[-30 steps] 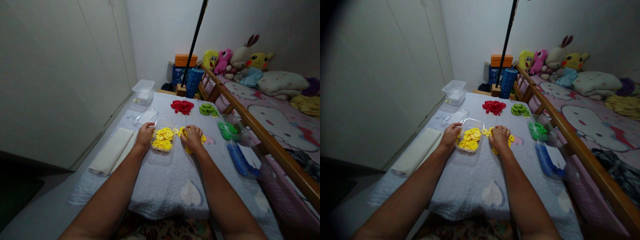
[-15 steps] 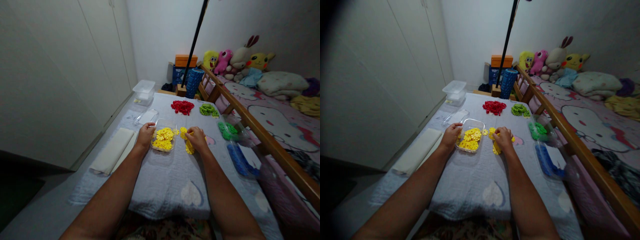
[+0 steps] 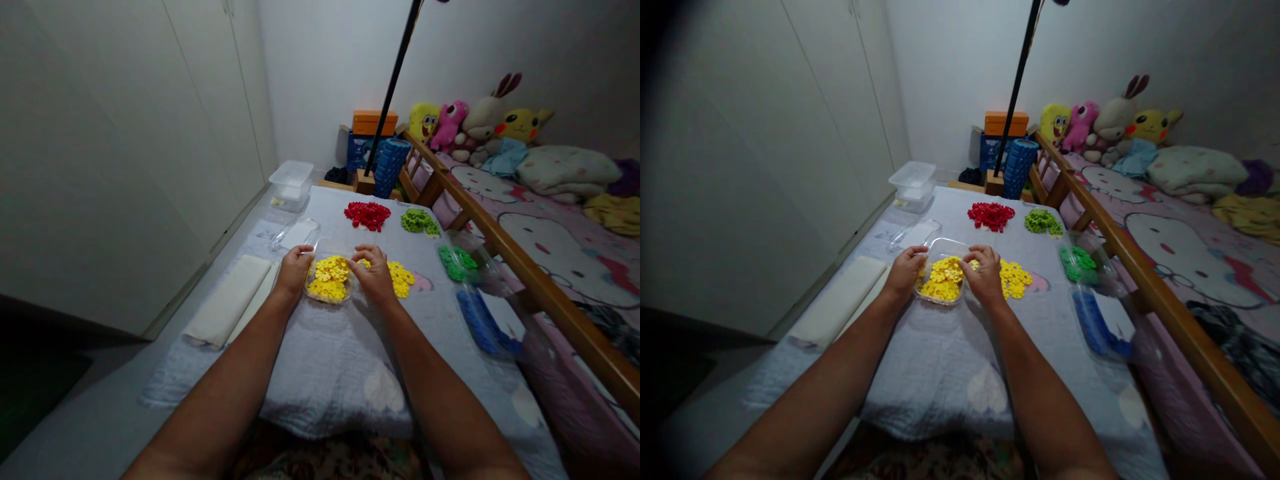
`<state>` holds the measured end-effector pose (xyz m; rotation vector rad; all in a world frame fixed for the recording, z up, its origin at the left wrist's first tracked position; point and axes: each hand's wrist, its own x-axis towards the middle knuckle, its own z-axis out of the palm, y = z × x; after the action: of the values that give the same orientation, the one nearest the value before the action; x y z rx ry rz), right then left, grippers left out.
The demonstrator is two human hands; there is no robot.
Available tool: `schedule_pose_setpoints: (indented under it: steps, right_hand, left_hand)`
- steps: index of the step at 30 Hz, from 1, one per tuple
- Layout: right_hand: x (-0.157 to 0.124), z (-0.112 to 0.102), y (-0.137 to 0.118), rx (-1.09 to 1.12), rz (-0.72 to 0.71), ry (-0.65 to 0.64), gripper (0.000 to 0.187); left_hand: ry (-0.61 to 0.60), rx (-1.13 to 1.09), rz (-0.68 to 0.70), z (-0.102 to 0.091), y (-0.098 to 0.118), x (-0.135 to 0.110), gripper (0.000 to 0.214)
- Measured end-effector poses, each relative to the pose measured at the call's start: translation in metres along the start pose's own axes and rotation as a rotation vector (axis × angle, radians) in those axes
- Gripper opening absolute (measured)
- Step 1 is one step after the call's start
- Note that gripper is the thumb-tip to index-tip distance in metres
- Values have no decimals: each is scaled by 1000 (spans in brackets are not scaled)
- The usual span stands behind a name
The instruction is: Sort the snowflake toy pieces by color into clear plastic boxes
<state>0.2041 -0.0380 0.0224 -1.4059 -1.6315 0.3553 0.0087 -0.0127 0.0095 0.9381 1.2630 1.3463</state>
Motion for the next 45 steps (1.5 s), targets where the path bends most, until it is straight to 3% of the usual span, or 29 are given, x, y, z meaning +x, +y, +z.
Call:
schedule_pose_setpoints:
  steps: [8, 13, 18, 25, 31, 39, 45]
  right_hand:
    - [-3, 15, 2, -127, 29, -79, 13]
    - [-1, 5, 11, -155, -8, -41, 23]
    - [3, -7, 22, -354, 99, -14, 33]
    - [-4, -1, 19, -677, 93, -239, 37]
    - [-2, 0, 13, -786, 78, -363, 35]
    - [-2, -2, 21, -754, 29, -339, 31]
    - [0, -6, 29, -731, 27, -163, 28]
  left_hand:
    - [-14, -33, -27, 2, 7, -4, 39]
    - [-12, -32, -29, 2, 8, -5, 38]
    - [-11, -27, -25, 1, 4, -3, 41]
    - [-5, 13, -5, 0, 0, 1, 41]
    - [-3, 10, -4, -1, -3, 2, 41]
    - [-20, -25, -32, 0, -1, 1, 43]
    - [-17, -16, -25, 0, 1, -1, 41]
